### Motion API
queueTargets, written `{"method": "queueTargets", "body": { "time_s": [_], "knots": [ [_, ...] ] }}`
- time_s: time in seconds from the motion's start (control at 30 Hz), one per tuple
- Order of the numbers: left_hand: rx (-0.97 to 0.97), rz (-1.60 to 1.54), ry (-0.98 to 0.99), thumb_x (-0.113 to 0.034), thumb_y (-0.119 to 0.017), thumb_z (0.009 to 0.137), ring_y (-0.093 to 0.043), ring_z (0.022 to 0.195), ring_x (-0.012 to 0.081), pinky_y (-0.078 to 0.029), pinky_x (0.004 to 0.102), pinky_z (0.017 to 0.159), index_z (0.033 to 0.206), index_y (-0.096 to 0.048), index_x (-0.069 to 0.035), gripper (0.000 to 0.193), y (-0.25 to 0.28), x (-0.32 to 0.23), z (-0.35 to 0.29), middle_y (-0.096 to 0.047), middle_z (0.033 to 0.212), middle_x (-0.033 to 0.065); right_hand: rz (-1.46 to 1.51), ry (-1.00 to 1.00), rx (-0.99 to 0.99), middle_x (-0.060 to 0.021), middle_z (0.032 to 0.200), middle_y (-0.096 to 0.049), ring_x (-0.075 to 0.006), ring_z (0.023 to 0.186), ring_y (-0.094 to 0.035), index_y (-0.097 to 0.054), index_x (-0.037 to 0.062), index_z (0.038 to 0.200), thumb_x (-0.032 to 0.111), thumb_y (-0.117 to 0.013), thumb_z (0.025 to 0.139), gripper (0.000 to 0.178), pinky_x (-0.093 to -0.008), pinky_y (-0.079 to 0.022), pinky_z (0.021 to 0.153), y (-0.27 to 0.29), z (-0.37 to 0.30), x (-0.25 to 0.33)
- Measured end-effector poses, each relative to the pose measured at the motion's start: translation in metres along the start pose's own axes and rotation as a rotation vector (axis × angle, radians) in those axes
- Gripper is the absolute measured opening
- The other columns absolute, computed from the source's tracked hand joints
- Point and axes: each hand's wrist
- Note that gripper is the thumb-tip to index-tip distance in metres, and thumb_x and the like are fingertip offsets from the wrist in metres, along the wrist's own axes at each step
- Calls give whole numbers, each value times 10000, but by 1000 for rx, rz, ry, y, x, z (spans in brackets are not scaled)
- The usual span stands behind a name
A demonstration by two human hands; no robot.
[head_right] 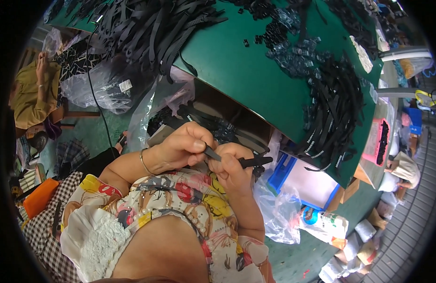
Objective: The person assembles small plastic components by hand, attaching a plastic buckle to a black strap.
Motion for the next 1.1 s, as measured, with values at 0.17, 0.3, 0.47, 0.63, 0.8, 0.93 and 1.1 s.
{"method": "queueTargets", "body": {
  "time_s": [0.17,0.3,0.47,0.63,0.8,0.93,1.1],
  "knots": [
    [-29,176,51,-222,-534,826,-438,492,81,-324,203,463,693,-563,12,271,-6,-8,-1,-527,591,46,-347,22,-73,-27,550,-470,-69,453,-384,-499,7,688,196,-566,827,244,-220,-292,435,5,-3,5],
    [-67,438,70,-320,-434,915,-414,529,68,-328,201,488,740,-561,-6,382,-11,-19,1,-508,604,15,-784,263,-73,-41,882,-446,-60,655,-457,-566,0,838,127,-740,682,266,-183,-351,532,1,12,14],
    [-64,652,-41,-305,-460,909,-437,578,64,-351,198,523,797,-562,-10,332,-11,-21,1,-529,664,16,-976,359,2,-59,944,-469,-131,795,-514,-601,41,913,39,-726,659,283,-221,-424,644,14,13,18],
    [-125,348,2,-194,-543,869,-485,619,71,-389,196,550,868,-571,-17,179,-8,-17,-2,-559,725,29,-864,366,-50,-67,883,-542,-129,786,-515,-562,-10,931,34,-707,701,276,-210,-414,652,18,7,18],
    [-221,-276,-137,-153,-584,851,-520,710,87,-426,210,627,943,-551,-50,142,5,6,7,-569,822,35,-929,370,-164,-47,870,-543,-89,722,-505,-570,8,944,-5,-675,713,254,-193,-396,612,13,6,14],
    [-317,19,-293,-263,-460,916,-496,730,133,-413,258,678,924,-468,-79,185,-20,-11,15,-531,773,60,-1327,341,-76,-109,875,-546,-186,706,-549,-567,-5,932,-13,-568,778,154,-256,-433,614,10,12,22],
    [-209,536,-120,-198,-546,849,-453,718,95,-390,232,671,1003,-467,-43,232,-21,-19,7,-484,766,20,-1549,287,-195,-130,825,-569,-282,720,-578,-572,33,927,-20,-551,768,169,-317,-455,633,7,20,23]
  ]
}}
Point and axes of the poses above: each hand's wrist, its own z-axis towards the middle knuckle, its own y-axis out of the back of the hand, x = y × z
